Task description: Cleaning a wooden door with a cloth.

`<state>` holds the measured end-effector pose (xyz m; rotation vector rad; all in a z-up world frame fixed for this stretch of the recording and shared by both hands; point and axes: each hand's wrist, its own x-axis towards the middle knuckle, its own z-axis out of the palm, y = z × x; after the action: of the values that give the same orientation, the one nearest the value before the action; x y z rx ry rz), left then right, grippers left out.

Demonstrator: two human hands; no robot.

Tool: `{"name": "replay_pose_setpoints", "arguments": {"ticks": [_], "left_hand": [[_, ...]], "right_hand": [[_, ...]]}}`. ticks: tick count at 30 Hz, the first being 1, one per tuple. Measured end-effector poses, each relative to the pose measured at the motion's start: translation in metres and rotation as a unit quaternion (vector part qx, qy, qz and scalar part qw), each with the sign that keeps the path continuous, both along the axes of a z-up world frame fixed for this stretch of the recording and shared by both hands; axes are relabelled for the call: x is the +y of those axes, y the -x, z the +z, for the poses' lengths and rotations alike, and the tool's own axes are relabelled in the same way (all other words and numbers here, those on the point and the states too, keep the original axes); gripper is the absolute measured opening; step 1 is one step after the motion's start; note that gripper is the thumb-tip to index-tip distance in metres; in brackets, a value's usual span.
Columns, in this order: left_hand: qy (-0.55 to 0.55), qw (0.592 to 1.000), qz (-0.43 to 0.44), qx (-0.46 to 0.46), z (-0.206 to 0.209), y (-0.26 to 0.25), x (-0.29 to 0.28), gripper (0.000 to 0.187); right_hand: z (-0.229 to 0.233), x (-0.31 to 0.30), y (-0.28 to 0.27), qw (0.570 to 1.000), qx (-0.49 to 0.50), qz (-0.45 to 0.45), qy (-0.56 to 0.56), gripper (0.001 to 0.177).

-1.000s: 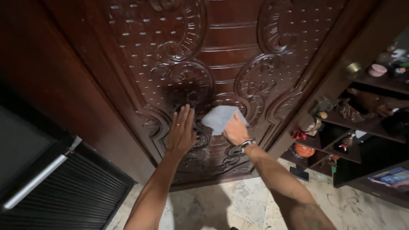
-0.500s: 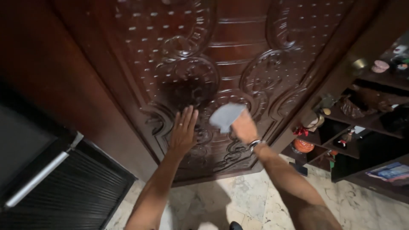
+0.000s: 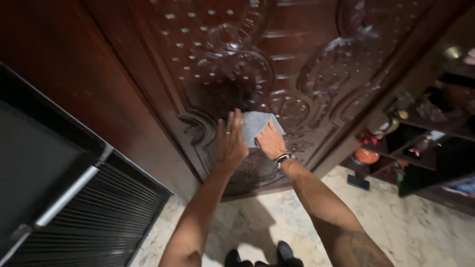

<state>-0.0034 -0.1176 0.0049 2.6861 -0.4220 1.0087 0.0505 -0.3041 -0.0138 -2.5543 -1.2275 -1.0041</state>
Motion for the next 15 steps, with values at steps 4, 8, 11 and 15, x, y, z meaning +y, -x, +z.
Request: {"name": "replay_pose_setpoints", "arguments": {"ticks": [4,8,11,15], "left_hand": [[0.005,1.000,-0.015,0.022,0.003,0.010,-0.004,0.078],[0.038,0.998,-0.041,-0.022,0.001,0.010,-0.008,0.088],[0.029,0.999,-0.024,-0.020,0.002,0.008,-0.011,0.091],[0.009,1.000,-0.008,-0.011,-0.081,-0.029,0.000,0.057]], "right_hand": [[0.003,-0.052,-0.003,0.986,0.118,-0.074,0.090,0.042],[0.064,-0.067,-0.003,0.997,-0.016,-0.023,-0.070,0.046],[0.081,-0.054,-0.010,0.996,-0.023,-0.035,-0.081,0.046],[0.026,-0.018,-0.040,0.983,0.163,-0.063,-0.048,0.023]]}}
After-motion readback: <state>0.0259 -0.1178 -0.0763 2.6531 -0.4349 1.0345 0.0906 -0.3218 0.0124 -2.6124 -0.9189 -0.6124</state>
